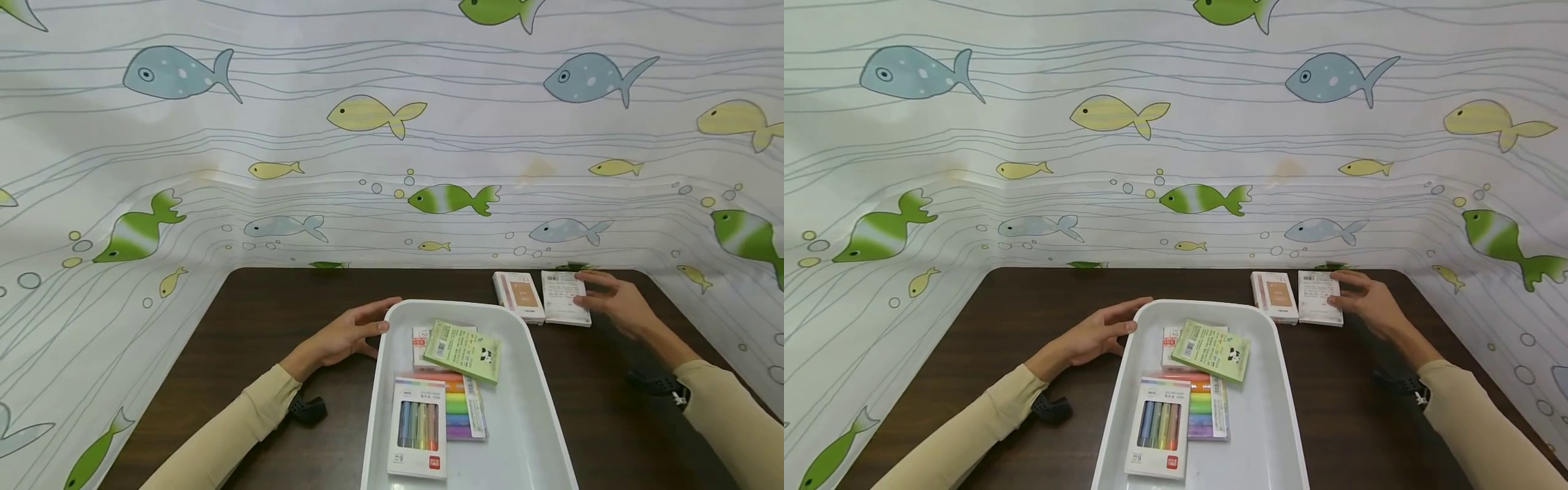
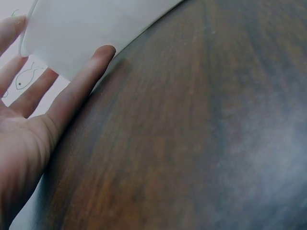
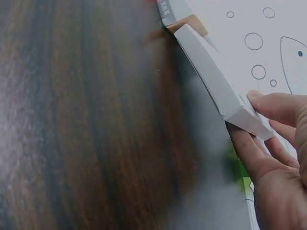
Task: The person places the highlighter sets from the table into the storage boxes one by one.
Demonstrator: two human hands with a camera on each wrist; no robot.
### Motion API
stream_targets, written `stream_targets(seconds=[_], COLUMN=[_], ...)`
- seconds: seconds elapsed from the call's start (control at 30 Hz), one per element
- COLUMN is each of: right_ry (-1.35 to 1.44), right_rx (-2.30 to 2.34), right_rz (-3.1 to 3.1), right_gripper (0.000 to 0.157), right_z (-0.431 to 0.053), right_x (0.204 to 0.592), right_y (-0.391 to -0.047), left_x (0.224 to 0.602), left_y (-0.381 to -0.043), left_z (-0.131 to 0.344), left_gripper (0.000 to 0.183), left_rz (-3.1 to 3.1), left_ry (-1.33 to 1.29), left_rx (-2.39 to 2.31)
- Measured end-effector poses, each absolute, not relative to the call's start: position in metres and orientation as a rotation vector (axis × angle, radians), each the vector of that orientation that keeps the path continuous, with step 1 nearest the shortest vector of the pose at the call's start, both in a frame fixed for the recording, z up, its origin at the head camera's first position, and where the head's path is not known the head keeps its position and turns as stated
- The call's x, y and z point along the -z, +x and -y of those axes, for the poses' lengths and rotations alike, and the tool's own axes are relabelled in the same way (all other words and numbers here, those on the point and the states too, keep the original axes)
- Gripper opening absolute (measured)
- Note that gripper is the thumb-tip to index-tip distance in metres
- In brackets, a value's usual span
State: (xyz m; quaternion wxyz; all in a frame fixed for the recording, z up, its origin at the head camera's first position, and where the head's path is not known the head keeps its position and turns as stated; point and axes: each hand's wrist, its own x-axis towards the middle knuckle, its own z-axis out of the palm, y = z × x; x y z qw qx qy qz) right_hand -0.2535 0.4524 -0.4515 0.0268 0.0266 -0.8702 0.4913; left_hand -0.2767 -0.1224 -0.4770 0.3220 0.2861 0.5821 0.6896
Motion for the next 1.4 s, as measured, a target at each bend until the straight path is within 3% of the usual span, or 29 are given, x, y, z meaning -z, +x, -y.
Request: stream_targets(seconds=[0.37,0.83,1.4], right_ry=[0.095,0.115,0.393], right_rx=[-1.824,-1.594,-1.766], right_rz=[2.428,2.632,2.524], right_gripper=[0.063,0.066,0.060], right_z=[-0.445,-0.424,-0.365], right_x=[0.435,0.408,0.385], right_y=[-0.245,-0.218,-0.205], left_x=[0.475,0.478,0.477], left_y=[-0.276,-0.278,-0.278], left_z=[0.122,0.122,0.122], left_gripper=[0.057,0.058,0.058], left_rz=[-1.526,-1.509,-1.511], left_ry=[0.728,0.754,0.746], left_rx=[-1.811,-1.804,-1.807])
